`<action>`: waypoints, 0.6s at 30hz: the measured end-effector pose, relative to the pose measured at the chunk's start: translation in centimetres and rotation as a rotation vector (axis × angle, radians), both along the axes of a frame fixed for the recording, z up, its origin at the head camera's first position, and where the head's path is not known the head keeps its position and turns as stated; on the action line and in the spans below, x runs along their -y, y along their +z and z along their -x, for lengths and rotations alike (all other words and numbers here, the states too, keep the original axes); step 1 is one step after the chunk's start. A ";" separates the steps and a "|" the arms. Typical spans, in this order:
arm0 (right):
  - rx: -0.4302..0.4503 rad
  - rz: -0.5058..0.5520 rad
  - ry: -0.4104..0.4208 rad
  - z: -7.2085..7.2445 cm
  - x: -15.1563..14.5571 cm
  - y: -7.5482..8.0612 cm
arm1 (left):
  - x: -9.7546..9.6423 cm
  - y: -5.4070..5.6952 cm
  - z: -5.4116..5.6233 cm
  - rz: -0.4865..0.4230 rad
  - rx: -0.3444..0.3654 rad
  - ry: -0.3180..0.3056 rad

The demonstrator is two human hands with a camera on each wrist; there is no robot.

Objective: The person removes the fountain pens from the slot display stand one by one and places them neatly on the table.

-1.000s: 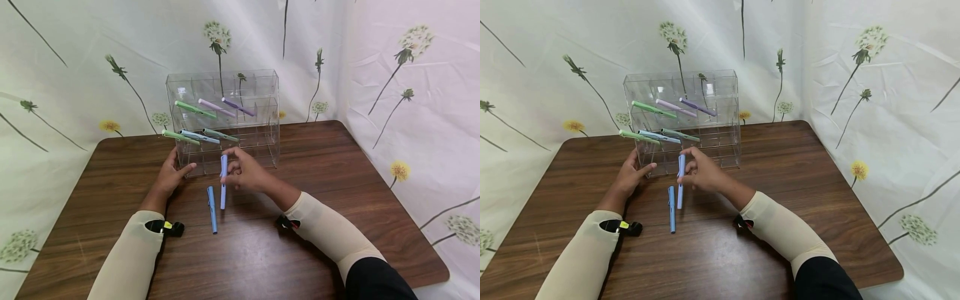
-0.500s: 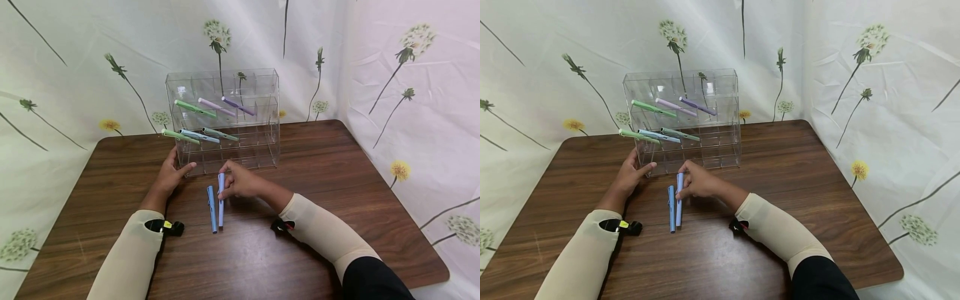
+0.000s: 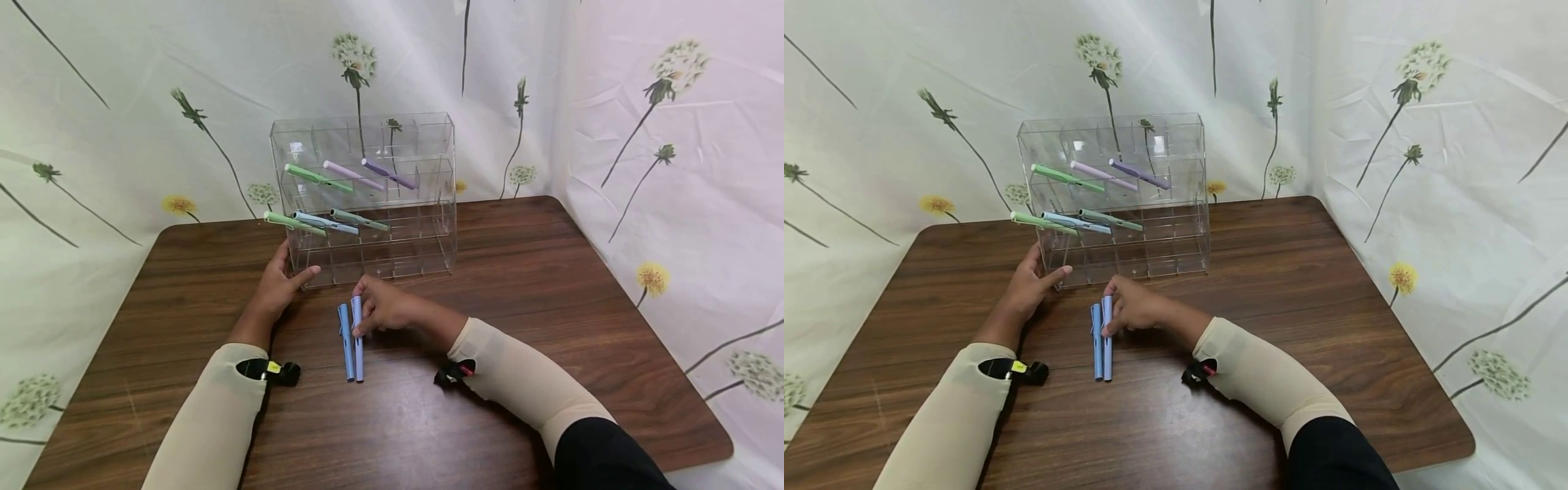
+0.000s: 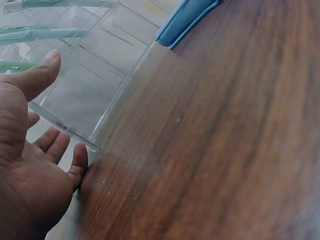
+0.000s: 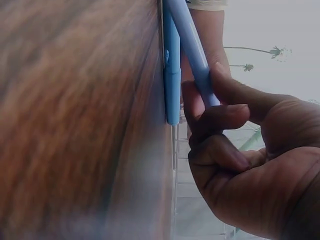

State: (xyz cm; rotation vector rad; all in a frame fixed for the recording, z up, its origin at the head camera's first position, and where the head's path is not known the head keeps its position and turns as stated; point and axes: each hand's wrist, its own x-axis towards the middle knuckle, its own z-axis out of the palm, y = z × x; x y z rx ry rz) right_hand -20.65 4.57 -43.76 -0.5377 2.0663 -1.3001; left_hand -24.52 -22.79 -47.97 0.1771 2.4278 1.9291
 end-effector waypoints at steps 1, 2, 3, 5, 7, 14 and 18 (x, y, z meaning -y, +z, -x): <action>0.000 -0.003 0.000 0.0 0.0 -0.1 | 0.0 0.0 0.0 0.008 -0.001 0.000; -0.001 -0.006 -0.001 0.1 0.1 -0.2 | 0.0 0.0 0.0 0.015 -0.004 0.001; -0.007 -0.012 0.000 0.1 0.1 -0.2 | 0.0 0.0 0.0 0.023 -0.004 0.001; -0.018 -0.025 0.000 0.2 0.0 -0.3 | 0.0 0.0 0.0 0.034 -0.005 0.005; -0.027 -0.032 0.002 0.3 0.0 -0.4 | 0.0 0.1 0.0 0.036 -0.001 0.007; -0.048 -0.055 0.041 0.8 -0.1 -0.8 | 0.0 0.1 0.0 0.018 0.001 -0.001; -0.056 -0.063 0.055 0.8 -0.1 -0.9 | -0.1 0.1 0.0 0.015 0.001 -0.002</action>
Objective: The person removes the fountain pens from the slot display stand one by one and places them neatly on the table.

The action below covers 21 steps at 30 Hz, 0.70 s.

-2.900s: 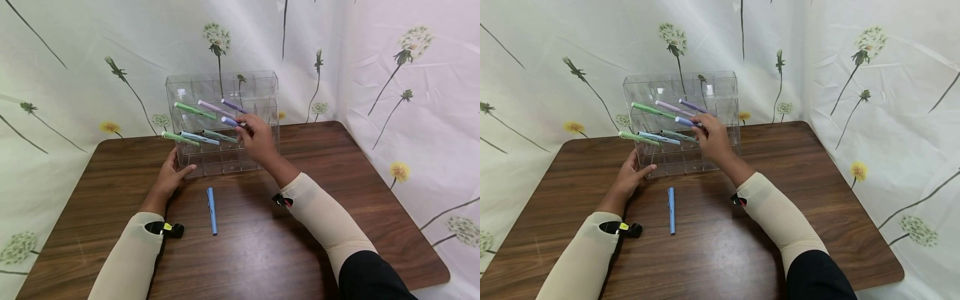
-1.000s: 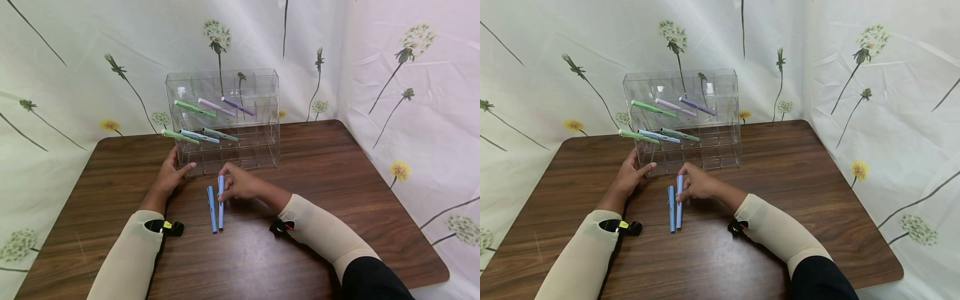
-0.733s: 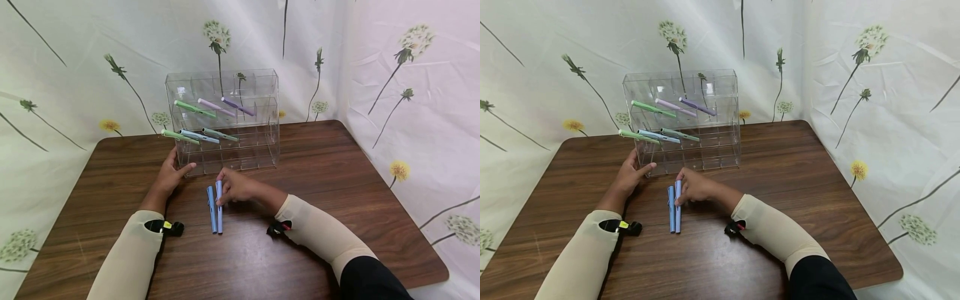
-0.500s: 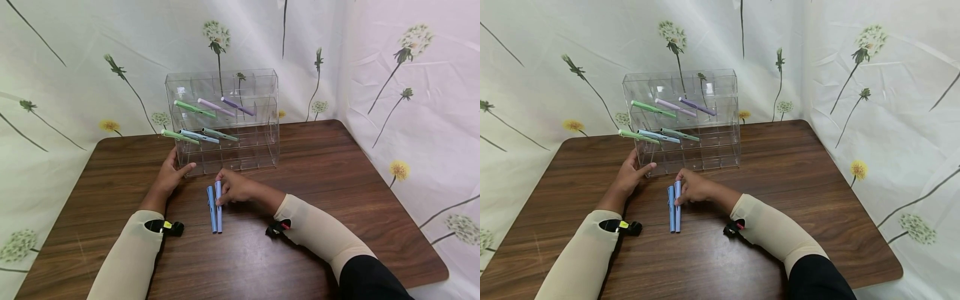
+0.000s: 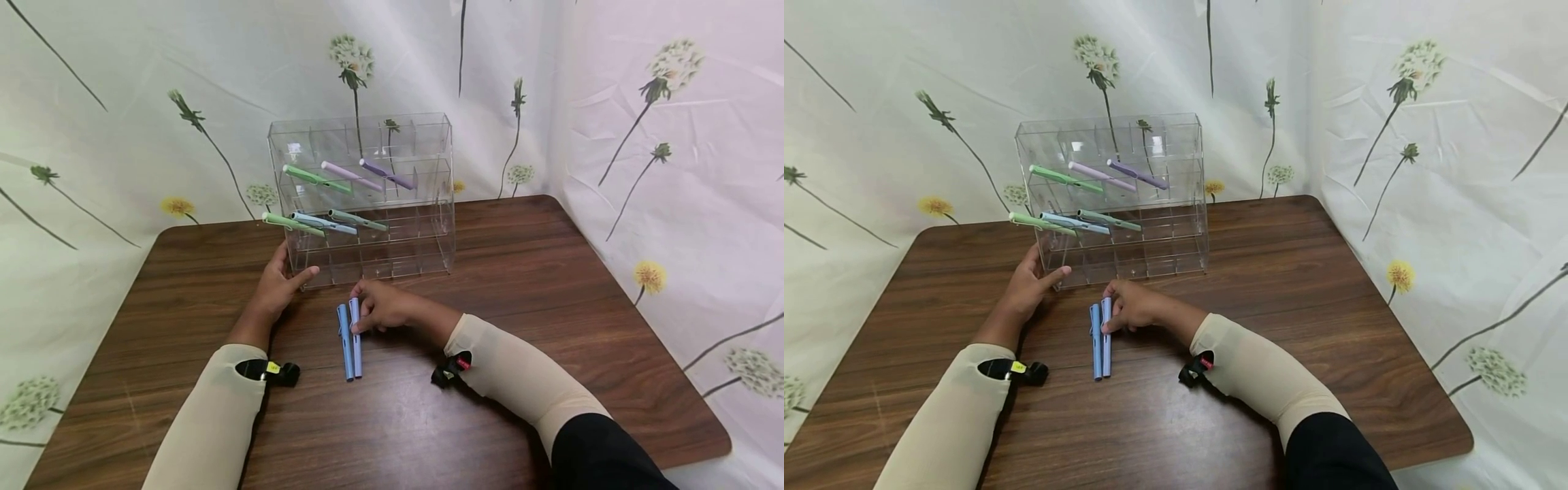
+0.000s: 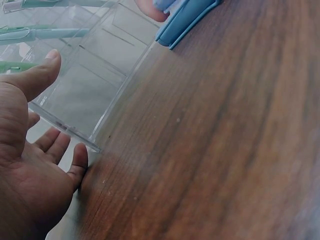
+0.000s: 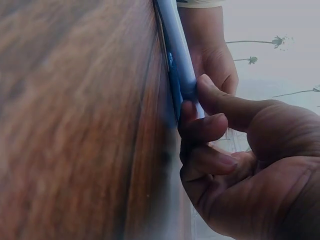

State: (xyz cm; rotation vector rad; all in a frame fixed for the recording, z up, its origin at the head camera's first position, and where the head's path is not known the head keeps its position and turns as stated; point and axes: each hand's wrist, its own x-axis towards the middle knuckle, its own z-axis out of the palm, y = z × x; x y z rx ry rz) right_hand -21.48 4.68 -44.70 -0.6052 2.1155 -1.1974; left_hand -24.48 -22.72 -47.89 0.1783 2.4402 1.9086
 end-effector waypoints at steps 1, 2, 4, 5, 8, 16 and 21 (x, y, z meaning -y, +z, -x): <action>0.003 0.001 0.003 0.0 0.0 0.0 | 0.0 0.0 0.0 0.003 0.000 0.000; 0.004 -0.002 0.007 0.0 0.1 0.0 | 0.0 0.0 0.0 0.005 0.000 0.000; 0.011 -0.001 0.013 0.0 0.1 -0.2 | 0.1 -0.1 0.0 0.009 -0.001 0.000; 0.016 -0.001 0.016 0.0 0.2 -0.2 | 0.1 -0.1 0.1 0.009 -0.001 0.000; 0.019 0.000 0.019 0.1 0.2 -0.4 | 0.1 -0.1 0.1 0.010 -0.003 -0.003; 0.002 0.001 0.032 0.1 0.4 -0.7 | 0.1 -0.2 0.2 -0.011 -0.017 -0.006; -0.001 -0.006 0.028 0.1 0.5 -0.6 | 0.2 -0.2 0.1 0.004 -0.010 -0.001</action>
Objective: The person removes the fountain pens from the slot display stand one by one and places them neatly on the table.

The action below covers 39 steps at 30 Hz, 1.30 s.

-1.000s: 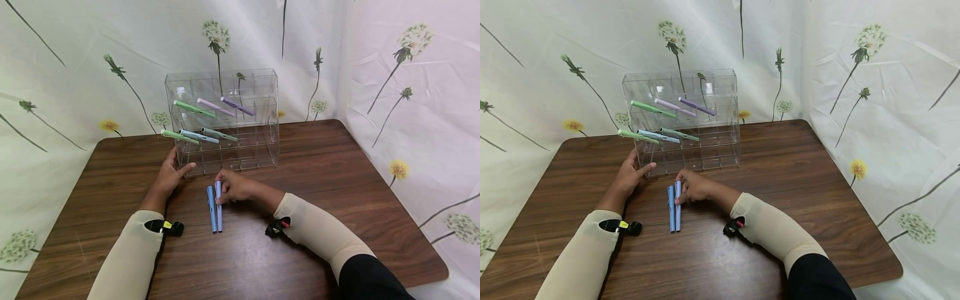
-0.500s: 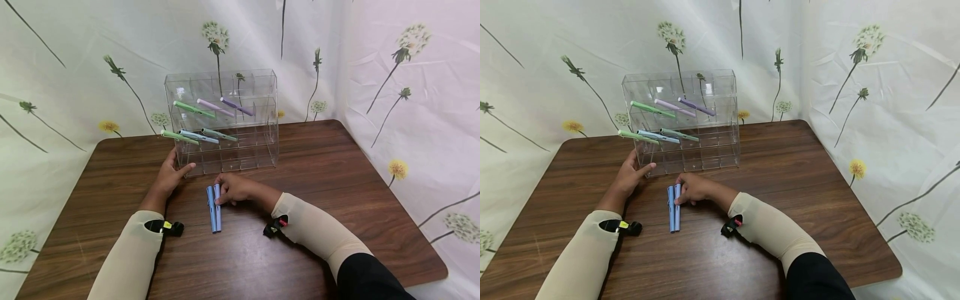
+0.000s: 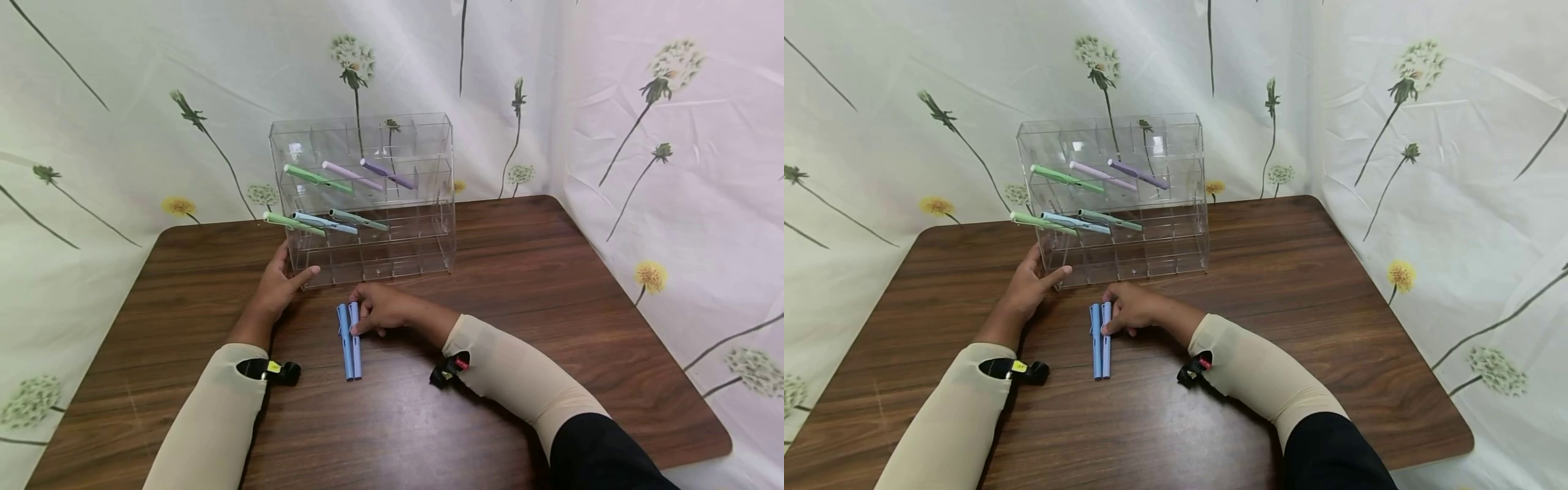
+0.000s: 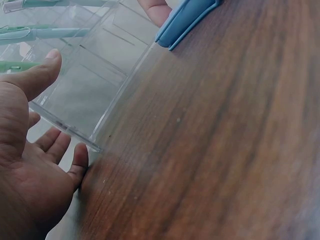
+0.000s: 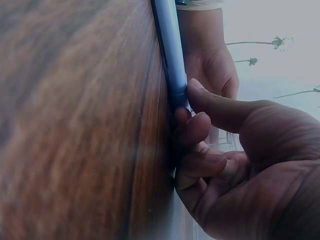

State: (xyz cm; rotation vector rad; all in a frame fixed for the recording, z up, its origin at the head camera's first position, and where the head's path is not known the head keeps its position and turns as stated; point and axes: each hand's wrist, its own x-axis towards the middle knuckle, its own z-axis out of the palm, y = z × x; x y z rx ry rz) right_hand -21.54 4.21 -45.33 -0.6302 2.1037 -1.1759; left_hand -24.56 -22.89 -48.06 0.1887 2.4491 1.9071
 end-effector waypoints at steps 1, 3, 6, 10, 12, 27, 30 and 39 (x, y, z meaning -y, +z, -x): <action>-0.002 -0.001 -0.003 0.0 0.0 0.0 | 0.0 0.0 0.0 0.005 0.002 0.003; -0.004 -0.007 -0.006 0.0 0.1 0.0 | 0.0 0.1 0.0 0.017 0.007 0.007; -0.006 -0.018 -0.010 -0.1 0.1 0.1 | 0.0 0.2 -0.1 0.024 0.013 0.007; -0.009 -0.028 -0.018 -0.1 0.2 0.1 | 0.0 0.1 0.1 0.018 0.012 0.001; -0.011 -0.031 -0.021 -0.1 0.2 0.1 | 0.0 0.1 0.1 0.018 0.012 0.000; 0.008 -0.027 -0.023 -0.1 -0.2 0.6 | -0.1 0.1 0.0 0.036 0.024 0.007; 0.019 -0.013 -0.025 0.1 -0.5 1.0 | -0.1 0.1 0.0 0.037 0.021 0.008; -0.059 -0.004 -0.012 0.9 -1.4 3.1 | -0.1 0.1 -0.1 0.046 0.002 0.007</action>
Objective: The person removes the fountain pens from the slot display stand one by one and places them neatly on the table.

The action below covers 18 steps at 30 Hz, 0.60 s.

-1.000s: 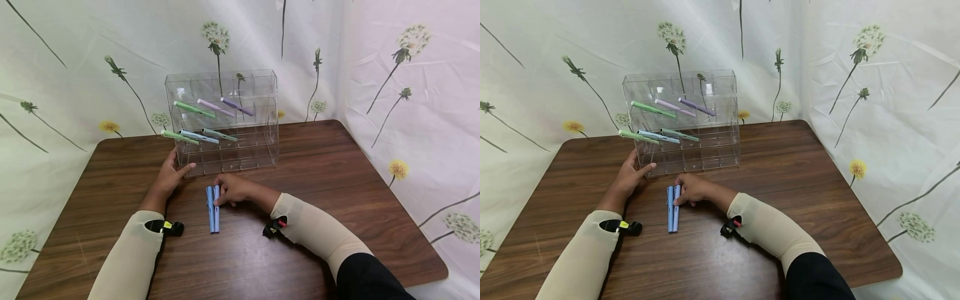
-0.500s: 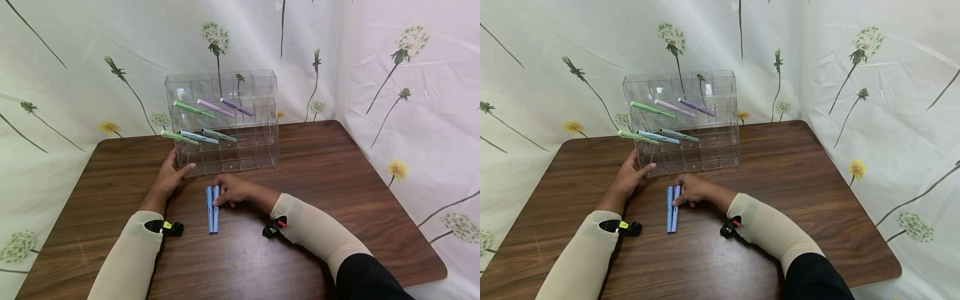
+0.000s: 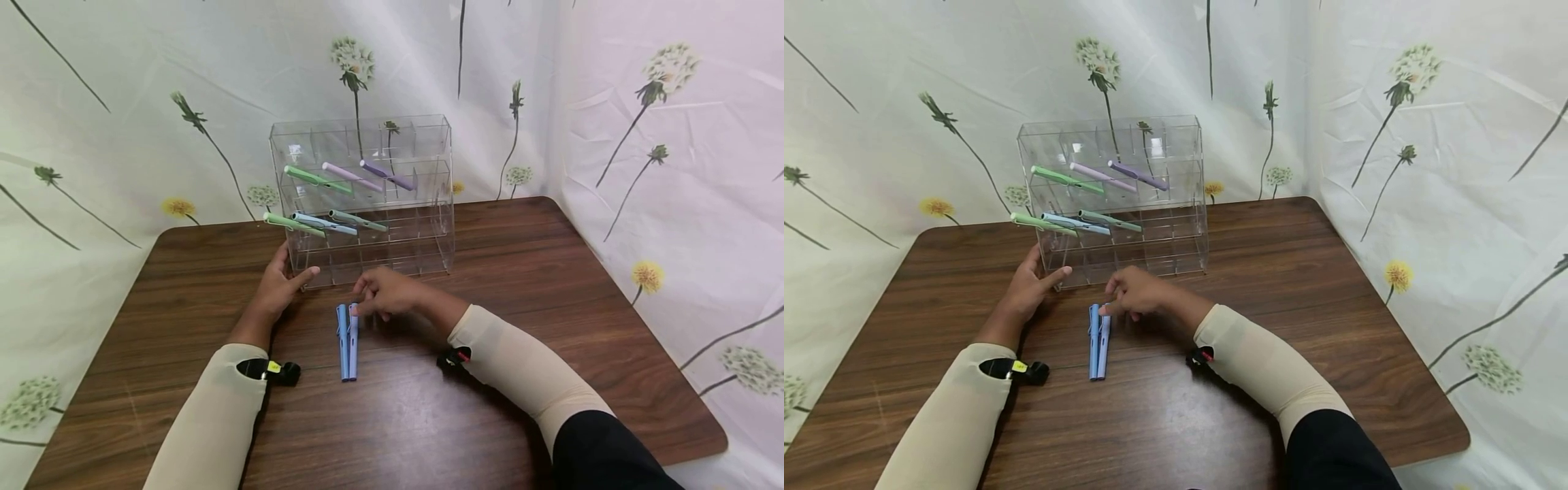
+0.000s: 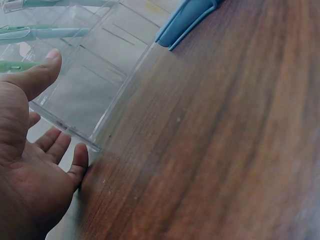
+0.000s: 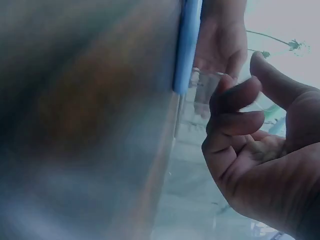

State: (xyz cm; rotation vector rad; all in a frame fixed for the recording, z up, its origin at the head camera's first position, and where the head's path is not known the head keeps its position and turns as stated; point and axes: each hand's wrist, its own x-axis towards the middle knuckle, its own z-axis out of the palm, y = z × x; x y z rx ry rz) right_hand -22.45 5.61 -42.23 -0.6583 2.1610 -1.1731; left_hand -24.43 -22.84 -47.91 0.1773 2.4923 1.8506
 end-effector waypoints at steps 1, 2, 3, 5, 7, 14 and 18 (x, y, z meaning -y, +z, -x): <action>-0.015 0.001 -0.002 0.1 -0.1 0.3 | 0.0 0.0 0.0 0.001 -0.002 0.000; -0.027 0.001 -0.006 0.2 -0.2 0.7 | 0.0 0.0 0.0 0.002 -0.004 0.000; -0.044 0.000 -0.011 0.4 -0.3 1.0 | 0.0 0.0 0.0 0.002 -0.005 -0.001; -0.078 0.008 -0.023 0.8 -0.4 1.7 | 0.0 0.0 0.0 -0.002 -0.001 -0.003; -0.113 0.031 -0.039 1.1 -0.5 2.2 | 0.0 0.0 0.0 -0.007 0.003 -0.004; -0.227 0.158 -0.153 1.9 -0.3 4.1 | -0.1 0.0 0.0 -0.029 -0.005 -0.008; -0.287 0.220 -0.238 2.4 0.1 4.5 | -0.1 0.0 0.1 -0.023 -0.004 -0.007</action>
